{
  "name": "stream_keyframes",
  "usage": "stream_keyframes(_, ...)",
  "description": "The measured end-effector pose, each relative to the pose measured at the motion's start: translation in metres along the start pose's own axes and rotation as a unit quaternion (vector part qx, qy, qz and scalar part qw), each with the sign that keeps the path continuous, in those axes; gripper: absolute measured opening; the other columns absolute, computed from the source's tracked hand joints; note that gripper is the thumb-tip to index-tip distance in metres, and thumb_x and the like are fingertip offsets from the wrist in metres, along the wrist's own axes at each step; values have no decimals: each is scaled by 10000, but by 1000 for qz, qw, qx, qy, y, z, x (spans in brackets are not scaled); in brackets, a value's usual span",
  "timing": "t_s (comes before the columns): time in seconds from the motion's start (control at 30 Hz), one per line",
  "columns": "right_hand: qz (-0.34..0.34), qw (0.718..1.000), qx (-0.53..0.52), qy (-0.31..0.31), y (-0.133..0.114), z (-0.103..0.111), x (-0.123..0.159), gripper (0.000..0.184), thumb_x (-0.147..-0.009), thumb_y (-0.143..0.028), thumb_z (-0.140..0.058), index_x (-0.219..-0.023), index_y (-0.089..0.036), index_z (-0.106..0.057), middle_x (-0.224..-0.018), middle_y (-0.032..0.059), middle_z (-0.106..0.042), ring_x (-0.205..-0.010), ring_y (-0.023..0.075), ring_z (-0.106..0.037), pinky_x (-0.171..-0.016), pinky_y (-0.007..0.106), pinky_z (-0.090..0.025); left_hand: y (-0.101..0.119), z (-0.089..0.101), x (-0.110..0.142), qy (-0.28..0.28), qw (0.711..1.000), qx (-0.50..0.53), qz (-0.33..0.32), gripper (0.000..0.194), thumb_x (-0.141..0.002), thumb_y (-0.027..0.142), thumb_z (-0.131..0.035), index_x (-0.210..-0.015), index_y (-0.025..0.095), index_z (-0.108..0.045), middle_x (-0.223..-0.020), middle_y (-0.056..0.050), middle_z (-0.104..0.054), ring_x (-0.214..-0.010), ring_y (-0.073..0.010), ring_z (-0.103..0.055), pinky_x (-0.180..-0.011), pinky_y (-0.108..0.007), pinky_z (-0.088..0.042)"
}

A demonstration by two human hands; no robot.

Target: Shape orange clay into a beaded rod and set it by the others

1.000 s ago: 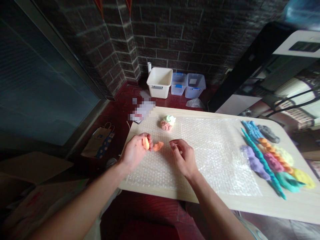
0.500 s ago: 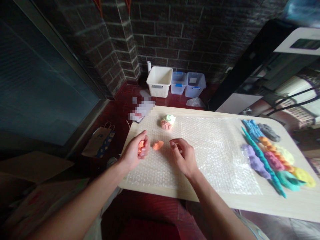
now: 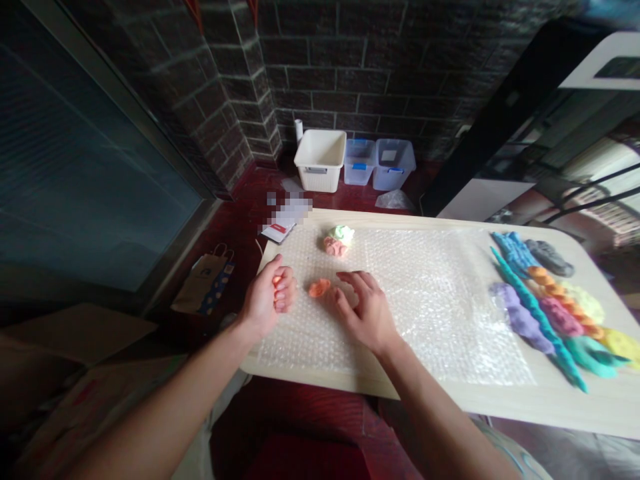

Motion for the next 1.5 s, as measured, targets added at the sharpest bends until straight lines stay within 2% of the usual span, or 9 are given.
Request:
stream_keyframes(0.2,94,993,55,-52,-19,-28,-7,584,-958,-360,-708,-1480,-162,-538,-1366,175,-668,-1232,362,-584,-1063,579,-508,2,9,-5,11,999,-27,-26,436,-861,488,-618,-594,212,-412,-475,67,-359,-378,-62,-281,-398,-209,-180)
stream_keyframes(0.33,99,991,48,-74,-23,-40,-14,277,-972,-263,-687,-1243,-206,-696,-1175,132,-739,-1113,329,-640,-983,536,-544,0,15,-8,14,989,-138,-53,346,-852,427,-643,-626,197,-516,-491,53,-420,-412,-76,-324,-424,-216,-205)
stream_keyframes(0.4,96,993,18,-71,-25,-38,-16,141,-985,-242,-666,-1112,-220,-723,-1089,110,-742,-1039,295,-671,-937,487,-561,2,20,-7,31,975,-203,-84,298,-837,402,-707,-671,184,-591,-552,33,-507,-470,-87,-407,-455,-210,-253)
stream_keyframes(0.53,68,995,-66,-17,-27,-21,-16,230,-973,-280,-693,-1193,-218,-684,-1082,105,-719,-897,239,-695,-799,395,-591,8,11,-1,15,946,-286,-152,245,-826,392,-797,-957,190,-753,-876,-50,-734,-772,-155,-638,-643,-216,-432)
stream_keyframes(0.7,84,992,-96,-4,-34,-10,-12,178,-957,-279,-710,-1129,-230,-702,-1021,90,-716,-912,237,-693,-806,397,-595,-5,-17,4,-112,955,-252,-105,264,-927,407,-705,-964,158,-786,-889,-91,-756,-836,-185,-686,-711,-245,-481)
stream_keyframes(0.83,48,988,-140,-37,-26,-10,-7,373,-907,-323,-778,-1252,-217,-687,-1116,111,-727,-940,245,-707,-800,403,-613,4,-16,8,-93,951,-249,-157,247,-896,347,-758,-1072,177,-791,-1035,-122,-782,-936,-220,-716,-823,-287,-520)
stream_keyframes(1.0,-100,958,-259,-73,-1,-15,4,397,-926,-422,-769,-1268,-225,-723,-1046,98,-784,-871,236,-748,-723,363,-633,25,-18,25,-44,898,-354,-258,188,-894,246,-753,-1072,232,-811,-1102,-105,-770,-1025,-243,-683,-939,-323,-488)
stream_keyframes(1.3,-110,922,-367,-60,-13,-9,3,288,-893,-358,-814,-1123,-189,-769,-1056,106,-817,-905,222,-768,-834,365,-633,31,-37,41,-112,812,-438,-369,249,-925,215,-716,-1172,208,-747,-1127,-93,-752,-1047,-228,-693,-899,-333,-537)
stream_keyframes(1.5,-97,915,-386,-74,-16,-8,4,235,-915,-298,-798,-1131,-205,-795,-1060,95,-826,-936,217,-781,-861,356,-628,29,-36,41,-110,794,-451,-392,316,-910,289,-782,-1208,195,-733,-1096,-74,-775,-978,-186,-722,-853,-297,-568)
Point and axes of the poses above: each hand's wrist, its own x-axis away from the middle knuckle, its own z-axis out of the back of the hand, y = z × x, the point moved 8 cm from there along -x, towards the middle knuckle
